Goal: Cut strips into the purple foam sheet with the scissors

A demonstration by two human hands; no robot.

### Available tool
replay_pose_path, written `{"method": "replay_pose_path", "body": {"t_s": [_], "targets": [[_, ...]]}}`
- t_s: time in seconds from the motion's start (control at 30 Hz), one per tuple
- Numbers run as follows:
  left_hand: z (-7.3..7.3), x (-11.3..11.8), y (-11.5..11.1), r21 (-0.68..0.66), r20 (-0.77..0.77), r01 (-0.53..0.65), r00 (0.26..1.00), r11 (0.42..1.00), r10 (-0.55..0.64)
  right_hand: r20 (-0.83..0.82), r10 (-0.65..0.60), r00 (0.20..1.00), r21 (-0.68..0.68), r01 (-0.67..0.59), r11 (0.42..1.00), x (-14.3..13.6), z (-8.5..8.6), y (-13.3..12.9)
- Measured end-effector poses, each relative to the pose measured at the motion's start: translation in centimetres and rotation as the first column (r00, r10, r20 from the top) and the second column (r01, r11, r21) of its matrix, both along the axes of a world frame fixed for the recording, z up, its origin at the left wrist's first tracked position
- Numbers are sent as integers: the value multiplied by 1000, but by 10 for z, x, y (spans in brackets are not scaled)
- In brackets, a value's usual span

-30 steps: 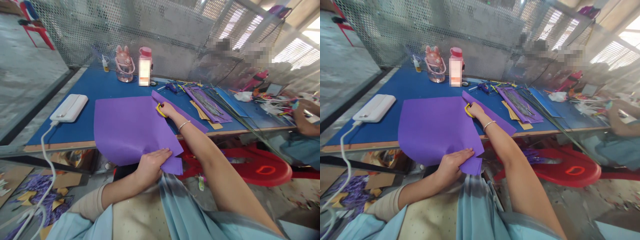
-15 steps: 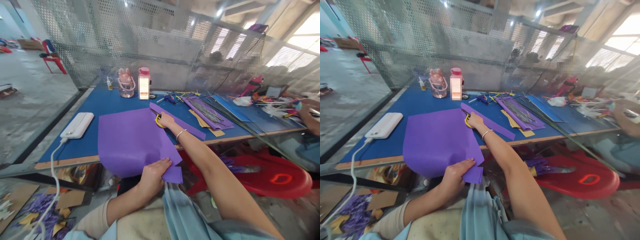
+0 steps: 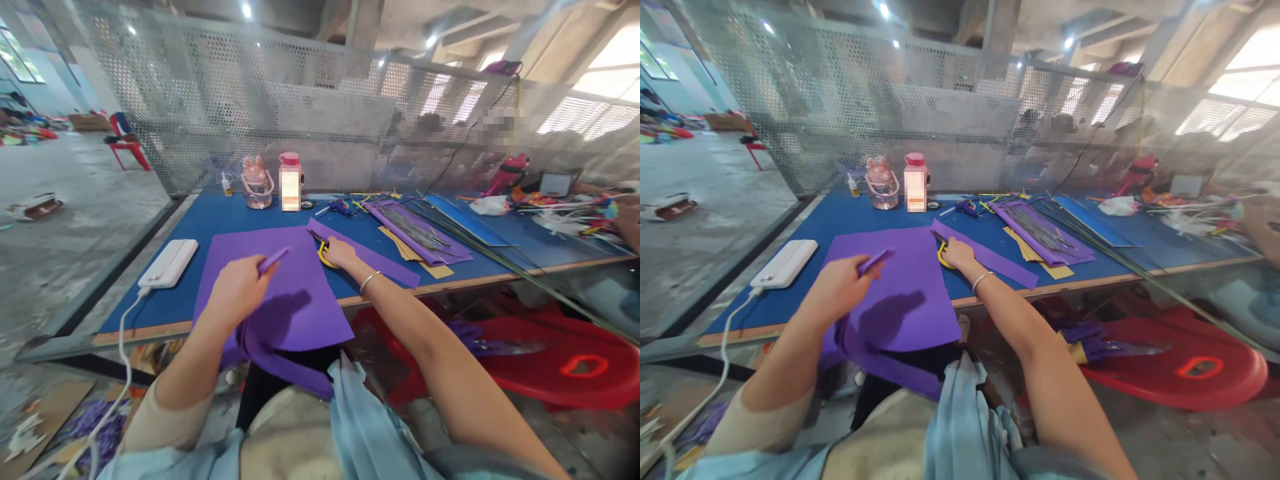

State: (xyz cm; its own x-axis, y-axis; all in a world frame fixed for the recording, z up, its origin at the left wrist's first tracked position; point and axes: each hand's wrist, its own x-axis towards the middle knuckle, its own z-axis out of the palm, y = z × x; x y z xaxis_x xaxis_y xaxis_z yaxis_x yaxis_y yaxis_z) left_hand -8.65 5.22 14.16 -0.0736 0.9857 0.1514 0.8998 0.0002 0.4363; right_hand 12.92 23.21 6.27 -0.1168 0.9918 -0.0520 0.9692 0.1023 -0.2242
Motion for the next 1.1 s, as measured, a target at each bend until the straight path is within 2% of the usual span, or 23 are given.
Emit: {"method": "replay_pose_path", "body": {"t_s": [0.07,0.17,0.27,0.37,0.53,0.8,1.1], "targets": [[-10,5,39,-23,-202,-107,974,994,100,-11,-15,1000,-3,14,1000,-2,1,1],[-40,22,81,-50,-218,-55,975,997,43,-19,-31,999,-19,31,999,-5,2,5],[-68,35,96,-70,-221,-23,975,997,7,-13,-44,999,-27,43,999,-10,2,10],[-82,37,96,-60,-224,-15,974,998,1,-5,-54,999,-34,54,998,-19,2,15],[-86,37,97,-56,-230,-34,973,998,20,6,-44,999,-52,44,998,-31,6,16],[-86,38,97,-50,-215,-36,976,998,24,52,-52,997,-59,55,997,-15,6,-1],[-86,37,96,-47,-211,-44,977,998,34,32,-78,996,-33,79,996,-33,5,9]]}}
